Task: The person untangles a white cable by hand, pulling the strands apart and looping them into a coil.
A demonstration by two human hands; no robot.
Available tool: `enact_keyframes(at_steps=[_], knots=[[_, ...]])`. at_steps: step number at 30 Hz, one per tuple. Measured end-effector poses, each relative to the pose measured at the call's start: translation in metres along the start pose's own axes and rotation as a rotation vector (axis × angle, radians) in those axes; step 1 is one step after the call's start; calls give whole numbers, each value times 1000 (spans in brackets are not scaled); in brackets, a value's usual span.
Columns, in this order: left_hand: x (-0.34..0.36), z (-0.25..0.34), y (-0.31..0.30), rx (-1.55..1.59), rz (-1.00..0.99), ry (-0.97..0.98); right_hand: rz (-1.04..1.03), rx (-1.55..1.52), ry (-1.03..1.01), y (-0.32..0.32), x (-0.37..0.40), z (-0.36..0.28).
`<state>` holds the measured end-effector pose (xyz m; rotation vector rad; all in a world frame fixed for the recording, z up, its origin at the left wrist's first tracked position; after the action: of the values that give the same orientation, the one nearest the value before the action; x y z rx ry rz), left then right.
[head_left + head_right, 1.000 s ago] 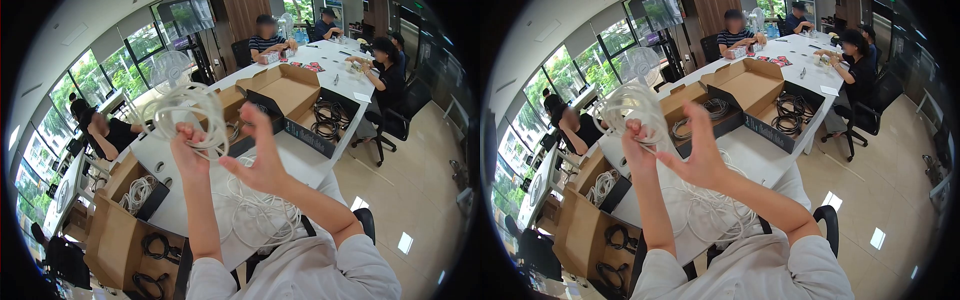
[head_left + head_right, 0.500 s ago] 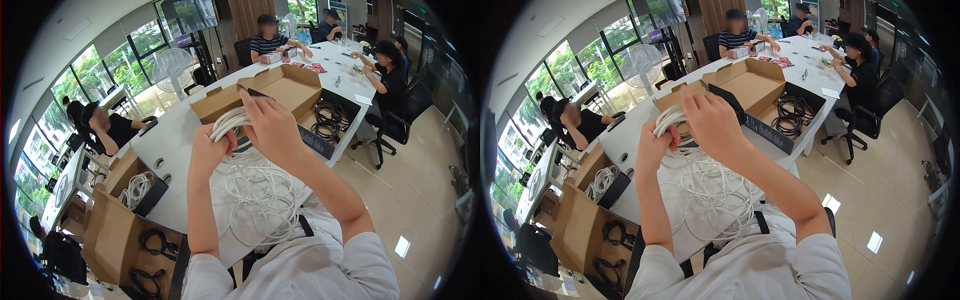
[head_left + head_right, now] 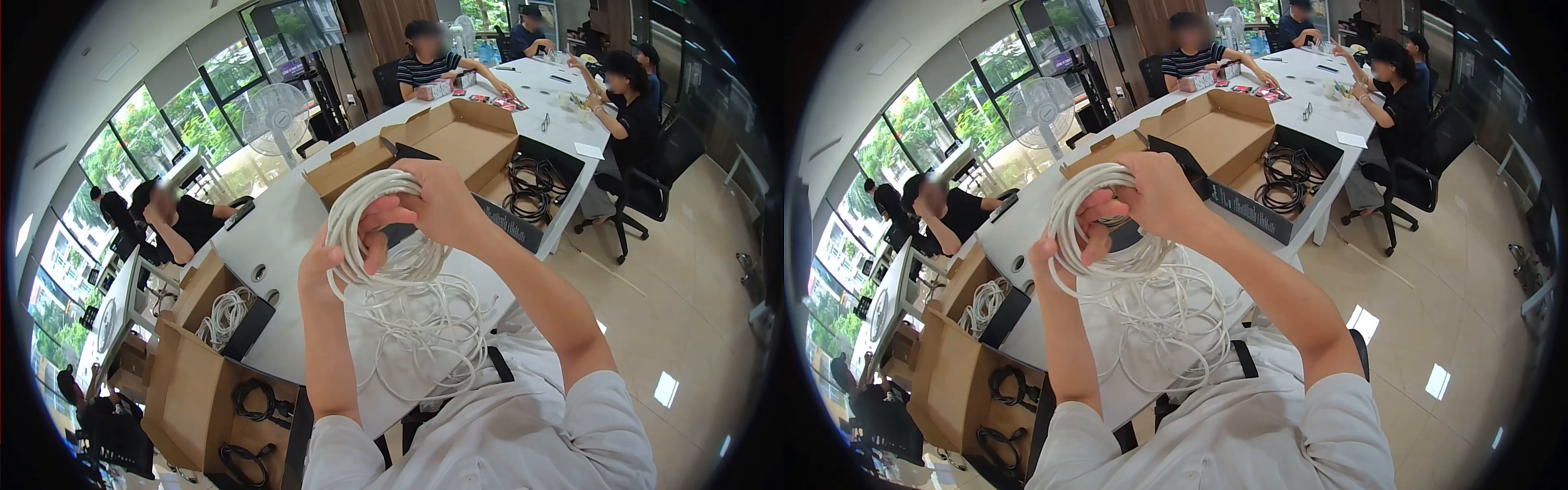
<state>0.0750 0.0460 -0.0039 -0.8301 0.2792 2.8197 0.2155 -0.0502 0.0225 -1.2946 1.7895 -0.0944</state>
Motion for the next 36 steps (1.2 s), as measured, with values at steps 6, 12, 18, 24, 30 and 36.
enact_keyframes(at_steps=[6, 12, 18, 24, 30, 36], knots=[[0, -2, -8, -134, 82, -26, 54, 93, 80, -14, 1, -5], [-3, -5, -12, -174, 36, -35, 241, 148, 24, -26, -4, 1], [5, -16, -24, -130, 103, 35, 159, -9, 146, -21, -7, 17], [-7, -21, 7, 8, 145, 150, 125, -46, 139, -18, -12, 24], [-10, -22, 11, 133, 93, 225, 51, -342, 219, -6, -16, 29], [-4, -8, 5, -14, 181, -44, -84, -212, 304, -1, -10, 40]])
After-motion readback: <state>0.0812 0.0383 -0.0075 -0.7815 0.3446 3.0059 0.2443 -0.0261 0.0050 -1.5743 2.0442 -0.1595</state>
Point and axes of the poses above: each hand's wrist, its own x-axis away from the middle knuckle, its own y-axis out of the palm, z = x × y, the point moved 2 cm from there along -x, towards the middle knuckle, and after that the axes turned 15 degrees about -z, right-handed, at the moved point
